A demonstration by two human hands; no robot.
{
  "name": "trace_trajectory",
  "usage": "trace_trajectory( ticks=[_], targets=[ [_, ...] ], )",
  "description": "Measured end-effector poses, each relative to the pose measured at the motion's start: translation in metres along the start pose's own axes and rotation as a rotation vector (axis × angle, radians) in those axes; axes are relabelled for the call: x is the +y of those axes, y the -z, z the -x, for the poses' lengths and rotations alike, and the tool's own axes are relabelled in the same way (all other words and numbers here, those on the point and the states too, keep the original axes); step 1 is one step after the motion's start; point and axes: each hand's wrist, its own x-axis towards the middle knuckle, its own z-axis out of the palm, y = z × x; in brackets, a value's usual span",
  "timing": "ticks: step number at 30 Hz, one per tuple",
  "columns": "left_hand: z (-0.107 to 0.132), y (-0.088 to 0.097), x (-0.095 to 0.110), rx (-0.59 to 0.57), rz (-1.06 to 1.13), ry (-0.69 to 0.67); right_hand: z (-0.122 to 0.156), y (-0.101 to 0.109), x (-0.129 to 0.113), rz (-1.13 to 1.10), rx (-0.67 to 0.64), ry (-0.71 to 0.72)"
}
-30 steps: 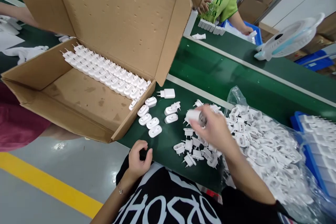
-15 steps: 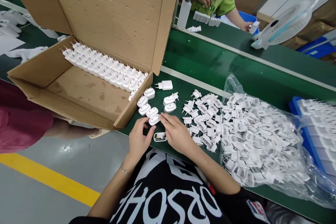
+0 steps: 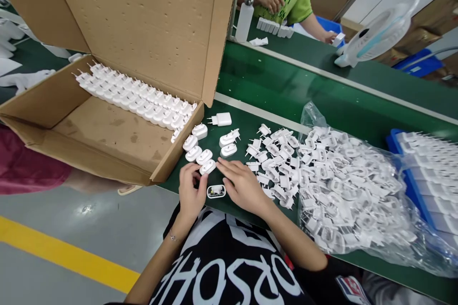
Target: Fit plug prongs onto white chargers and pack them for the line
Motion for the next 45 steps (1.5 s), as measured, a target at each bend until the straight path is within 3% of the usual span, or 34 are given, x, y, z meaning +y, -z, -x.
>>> trace_trajectory(
  ticks=[2, 4, 6, 9, 12, 15, 18, 20, 22, 24, 26, 29, 32, 36, 38, 41, 45],
  targets=[
    [0.008, 0.008, -0.006, 0.093, 0.045, -0.043, 0.004, 0.013, 0.018, -0.033, 0.154, -0.066],
    [0.018, 0.019, -0.010, 0.067, 0.039, -0.123, 0.003, 0.029, 0.042, 0.083, 0.230, -0.113],
    [0.027, 0.027, -0.010, -0.082, -0.051, -0.209, -0.004, 0.041, 0.066, 0.287, 0.110, -0.059],
    [0.033, 0.027, -0.004, -0.258, -0.198, -0.306, -0.023, 0.048, 0.086, 0.503, -0.214, 0.080],
    [0.034, 0.017, -0.001, -0.265, -0.257, -0.335, -0.041, 0.050, 0.086, 0.606, -0.379, 0.101],
    [0.034, 0.008, -0.003, -0.248, -0.274, -0.317, -0.049, 0.059, 0.079, 0.593, -0.409, 0.061],
    [0.037, 0.008, -0.004, -0.183, -0.255, -0.307, -0.040, 0.072, 0.070, 0.258, -0.252, -0.094],
    [0.038, 0.012, 0.002, -0.095, -0.203, -0.341, -0.026, 0.073, 0.060, -0.175, -0.073, -0.249],
    [0.034, 0.018, 0.014, -0.079, -0.092, -0.387, -0.008, 0.062, 0.044, -0.630, 0.068, -0.363],
    [0.026, 0.022, 0.030, -0.191, 0.032, -0.402, 0.010, 0.043, 0.023, -0.938, 0.150, -0.416],
    [0.015, 0.024, 0.046, -0.378, 0.096, -0.389, 0.026, 0.022, 0.001, -1.031, 0.199, -0.425],
    [0.003, 0.022, 0.061, -0.539, 0.090, -0.321, 0.042, 0.001, -0.023, -0.996, 0.131, -0.306],
    [0.005, 0.019, 0.061, -0.535, 0.210, -0.219, 0.046, -0.005, -0.030, -0.873, 0.032, -0.126],
    [0.019, 0.021, 0.051, -0.497, 0.466, -0.034, 0.037, -0.002, -0.026, -0.515, 0.219, 0.013],
    [0.025, 0.027, 0.042, -0.412, 0.522, 0.033, 0.030, 0.001, -0.021, -0.458, 0.250, 0.024],
    [0.032, 0.040, 0.024, -0.263, 0.270, 0.046, 0.024, 0.005, -0.013, -0.437, 0.223, -0.008],
    [0.036, 0.041, 0.009, -0.384, -0.111, -0.057, 0.018, 0.002, -0.007, -0.294, 0.049, 0.074]
  ],
)
